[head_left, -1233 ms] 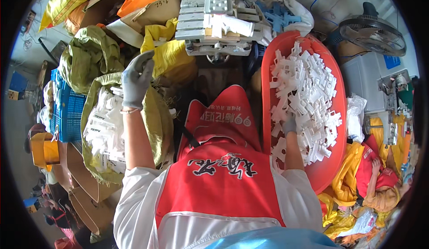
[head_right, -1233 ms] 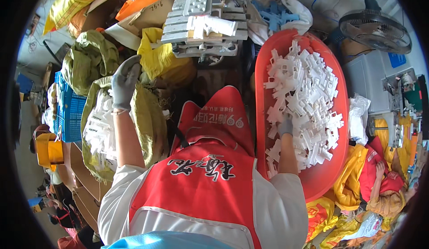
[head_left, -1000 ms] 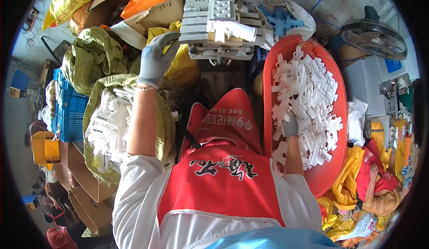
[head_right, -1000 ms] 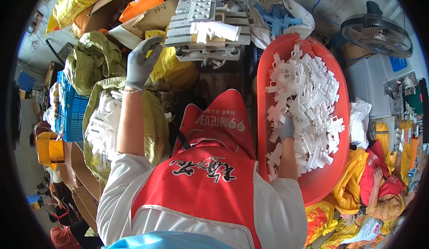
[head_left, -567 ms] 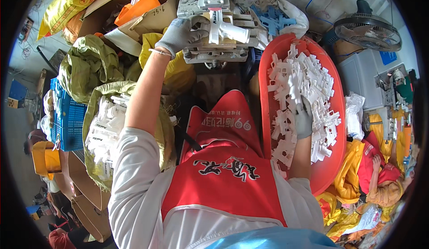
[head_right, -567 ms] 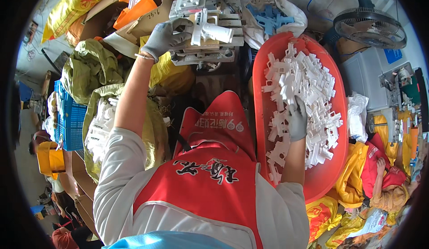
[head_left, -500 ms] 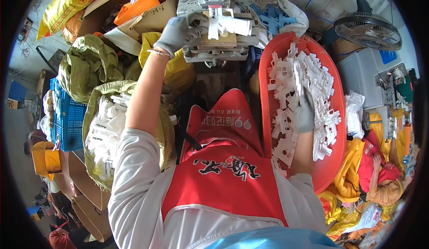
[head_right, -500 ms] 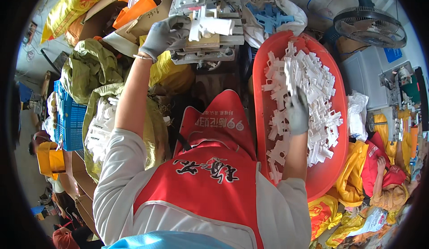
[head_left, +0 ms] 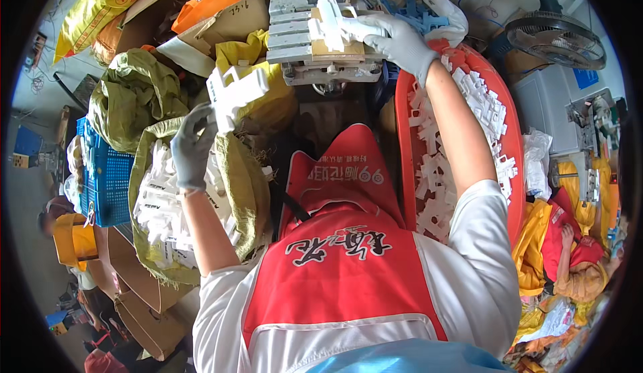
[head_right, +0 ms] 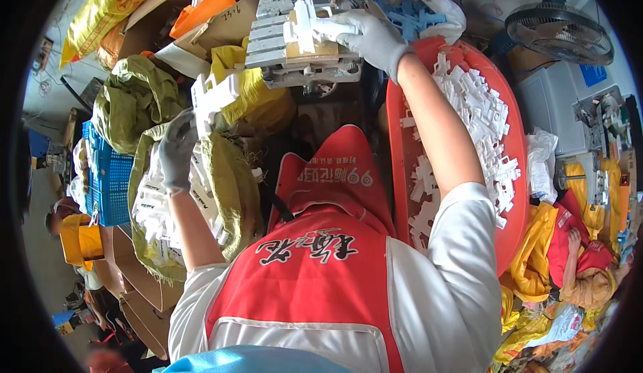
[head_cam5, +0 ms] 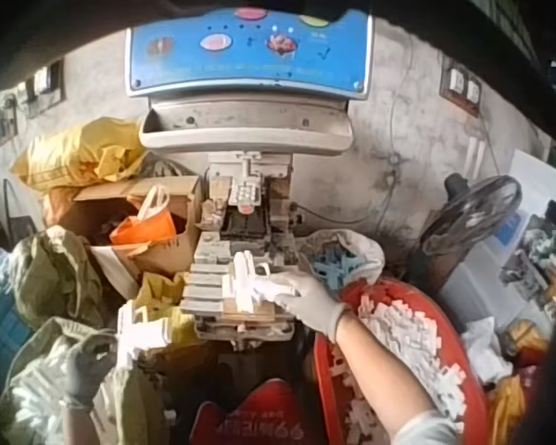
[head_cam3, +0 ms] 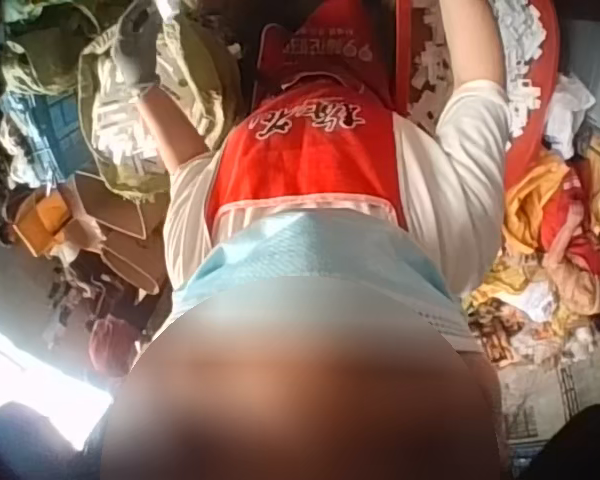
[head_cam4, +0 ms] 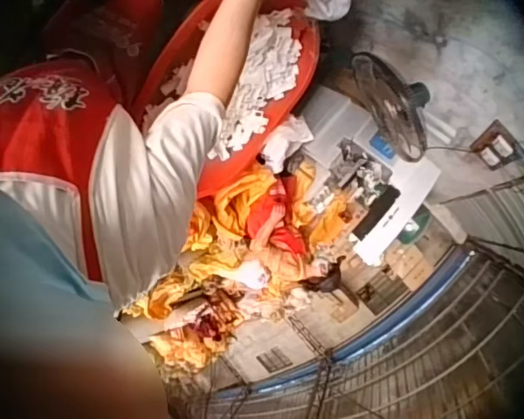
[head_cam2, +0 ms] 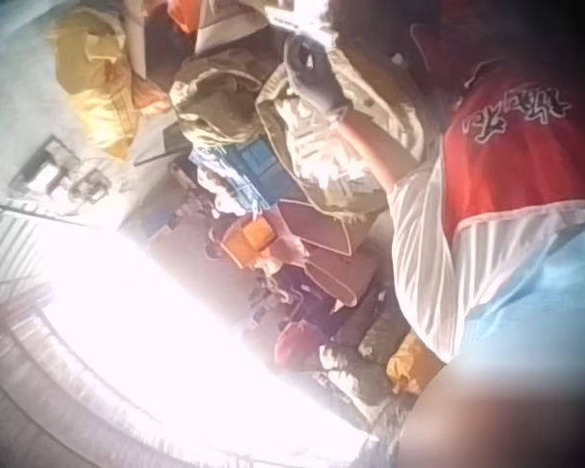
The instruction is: The person takes plastic toy gun parts from a basin, places them onto a printing machine to stamp them, and transfers the printed parts into a large bag, occasionally pressing buttons on the machine's control panel.
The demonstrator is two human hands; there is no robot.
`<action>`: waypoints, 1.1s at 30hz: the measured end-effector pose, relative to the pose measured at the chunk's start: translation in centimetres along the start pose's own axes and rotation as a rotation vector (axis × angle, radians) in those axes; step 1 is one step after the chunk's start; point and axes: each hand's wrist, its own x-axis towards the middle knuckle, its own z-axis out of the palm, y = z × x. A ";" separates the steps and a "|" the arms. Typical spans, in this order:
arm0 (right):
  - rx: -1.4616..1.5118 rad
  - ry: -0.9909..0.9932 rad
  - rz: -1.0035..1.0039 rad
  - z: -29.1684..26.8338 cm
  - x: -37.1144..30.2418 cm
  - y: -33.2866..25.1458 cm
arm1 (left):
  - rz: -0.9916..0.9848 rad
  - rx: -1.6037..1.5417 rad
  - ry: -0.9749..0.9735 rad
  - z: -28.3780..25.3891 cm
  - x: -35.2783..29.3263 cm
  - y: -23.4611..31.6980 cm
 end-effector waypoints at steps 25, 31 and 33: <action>-0.711 -0.077 0.964 4.1 -43.3 13.5 | -0.127 -0.030 -0.007 -3.5 -5.9 -5.2; -0.883 -0.115 1.149 7.1 -44.3 15.6 | -0.178 0.488 0.082 -4.9 -6.4 -2.4; -0.874 -0.151 1.091 7.1 -45.6 16.8 | -0.142 0.409 0.109 -8.1 -8.2 -3.2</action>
